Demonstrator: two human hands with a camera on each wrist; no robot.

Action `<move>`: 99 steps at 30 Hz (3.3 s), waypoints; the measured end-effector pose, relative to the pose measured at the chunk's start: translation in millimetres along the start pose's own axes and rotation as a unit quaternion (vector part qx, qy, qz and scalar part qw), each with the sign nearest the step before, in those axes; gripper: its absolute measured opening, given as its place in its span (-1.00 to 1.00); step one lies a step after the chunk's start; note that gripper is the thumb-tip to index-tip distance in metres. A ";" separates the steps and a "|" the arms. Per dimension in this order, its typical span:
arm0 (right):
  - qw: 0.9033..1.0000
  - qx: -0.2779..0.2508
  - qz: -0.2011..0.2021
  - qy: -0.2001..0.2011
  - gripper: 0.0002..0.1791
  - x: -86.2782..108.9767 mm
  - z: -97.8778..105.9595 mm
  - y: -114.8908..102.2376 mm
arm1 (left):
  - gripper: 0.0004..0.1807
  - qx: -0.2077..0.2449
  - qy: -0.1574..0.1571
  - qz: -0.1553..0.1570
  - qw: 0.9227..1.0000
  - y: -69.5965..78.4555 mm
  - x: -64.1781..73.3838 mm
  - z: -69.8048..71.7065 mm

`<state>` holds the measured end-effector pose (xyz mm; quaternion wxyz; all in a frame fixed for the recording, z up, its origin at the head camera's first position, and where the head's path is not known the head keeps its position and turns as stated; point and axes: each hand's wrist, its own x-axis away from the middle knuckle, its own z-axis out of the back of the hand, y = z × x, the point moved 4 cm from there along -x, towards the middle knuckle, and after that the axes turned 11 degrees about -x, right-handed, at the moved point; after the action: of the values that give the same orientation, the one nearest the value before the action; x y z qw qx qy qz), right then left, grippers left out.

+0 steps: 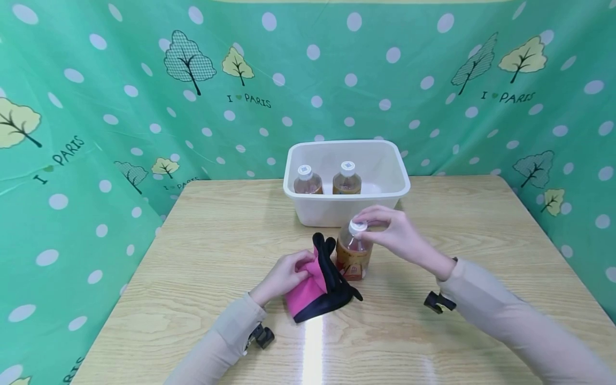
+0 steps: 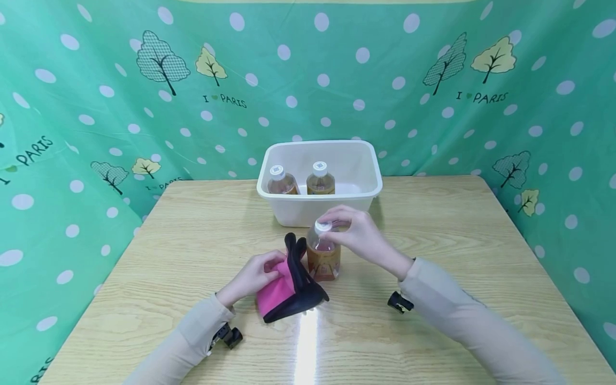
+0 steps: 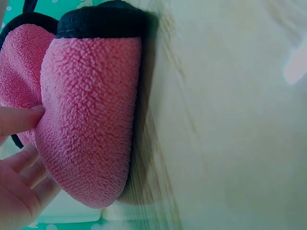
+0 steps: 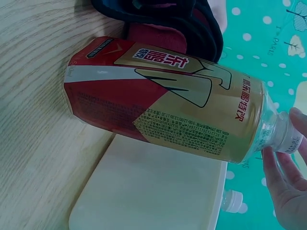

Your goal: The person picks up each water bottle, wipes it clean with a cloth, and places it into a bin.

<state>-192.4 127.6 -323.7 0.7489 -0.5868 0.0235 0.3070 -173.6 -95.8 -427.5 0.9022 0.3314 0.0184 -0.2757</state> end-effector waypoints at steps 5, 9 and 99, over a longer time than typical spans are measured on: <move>1.000 0.003 0.002 -0.001 -0.71 0.5 -2.4 0.2 | -0.73 -0.002 0.009 -0.001 1.000 -0.2 -0.5 -0.1; 0.999 0.026 0.027 -0.003 -0.72 1.0 -3.7 -1.5 | -0.74 -0.006 0.010 0.003 1.000 0.3 -1.4 0.0; 0.996 -0.004 0.087 0.016 -0.74 1.7 -9.2 -10.5 | -0.50 -0.031 0.041 -0.033 0.998 16.0 -34.1 -5.0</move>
<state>-182.8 118.8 -318.1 0.7161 -0.5907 0.0857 0.3618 -193.6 -66.1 -414.7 0.9008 0.3136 0.0751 -0.2910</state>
